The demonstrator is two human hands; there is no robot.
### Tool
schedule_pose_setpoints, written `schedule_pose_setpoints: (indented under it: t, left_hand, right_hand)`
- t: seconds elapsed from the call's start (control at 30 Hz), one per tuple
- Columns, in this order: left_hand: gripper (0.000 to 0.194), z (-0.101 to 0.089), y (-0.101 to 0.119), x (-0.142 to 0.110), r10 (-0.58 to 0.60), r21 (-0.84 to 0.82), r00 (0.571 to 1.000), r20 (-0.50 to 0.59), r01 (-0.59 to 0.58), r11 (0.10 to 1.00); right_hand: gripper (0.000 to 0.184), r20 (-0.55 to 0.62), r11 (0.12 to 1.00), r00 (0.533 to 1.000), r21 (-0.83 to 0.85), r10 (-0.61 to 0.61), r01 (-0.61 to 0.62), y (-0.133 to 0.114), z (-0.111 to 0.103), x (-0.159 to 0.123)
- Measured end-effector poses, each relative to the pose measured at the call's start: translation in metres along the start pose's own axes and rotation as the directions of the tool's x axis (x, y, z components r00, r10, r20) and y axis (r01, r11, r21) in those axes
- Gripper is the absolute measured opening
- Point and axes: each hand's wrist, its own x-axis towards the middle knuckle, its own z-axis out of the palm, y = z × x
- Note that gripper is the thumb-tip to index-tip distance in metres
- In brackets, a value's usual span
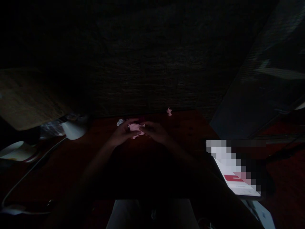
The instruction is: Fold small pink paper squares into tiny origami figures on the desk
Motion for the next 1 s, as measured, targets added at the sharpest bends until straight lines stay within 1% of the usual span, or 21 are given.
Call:
schedule_pose_setpoints:
  t: [0.03,0.1,0.2,0.27,0.33,0.47,0.63,0.83,1.0]
  left_hand:
    - [0.068,0.0,-0.001,0.0,-0.02,-0.04,1.0,0.002,0.02,0.999]
    - [0.068,0.001,-0.001,0.001,-0.049,-0.097,0.999,-0.02,0.047,0.994]
    - [0.058,0.003,-0.002,0.002,-0.09,-0.122,0.994,-0.069,0.081,0.989]
    - [0.05,0.005,-0.002,0.003,-0.128,-0.142,0.989,-0.068,0.118,0.983]
    - [0.046,0.008,-0.002,0.002,-0.155,-0.17,0.987,-0.053,0.144,0.975]
    - [0.046,0.011,0.0,0.002,-0.148,-0.186,0.988,-0.053,0.135,0.973]
    - [0.045,0.01,-0.004,0.002,-0.143,-0.191,0.989,-0.038,0.134,0.973]
    - [0.044,0.01,-0.011,0.003,-0.179,-0.209,0.983,-0.031,0.169,0.963]
    - [0.046,0.012,-0.01,0.003,-0.181,-0.255,0.982,-0.048,0.163,0.953]
  right_hand:
    - [0.033,0.002,1.0,1.0,-0.006,-0.006,0.006,-0.001,-0.001,0.0]
    - [0.03,-0.016,1.0,1.0,-0.013,-0.013,0.013,-0.002,-0.002,0.0]
    - [0.03,-0.052,1.0,0.999,-0.011,0.011,-0.012,-0.002,-0.004,0.001]
    - [0.03,-0.058,1.0,0.998,-0.009,0.029,-0.029,-0.002,-0.005,0.002]
    - [0.031,-0.06,0.999,0.997,0.01,0.037,-0.037,-0.003,-0.005,0.001]
    - [0.034,-0.056,0.996,0.995,0.05,0.078,-0.075,-0.004,-0.005,0.0]
    - [0.032,-0.015,0.992,0.992,0.006,0.124,-0.124,-0.001,-0.006,0.0]
    - [0.038,-0.017,0.994,0.995,-0.059,0.097,-0.097,0.004,-0.006,0.0]
    - [0.031,-0.054,0.994,0.998,-0.101,0.028,-0.034,0.005,-0.004,0.003]
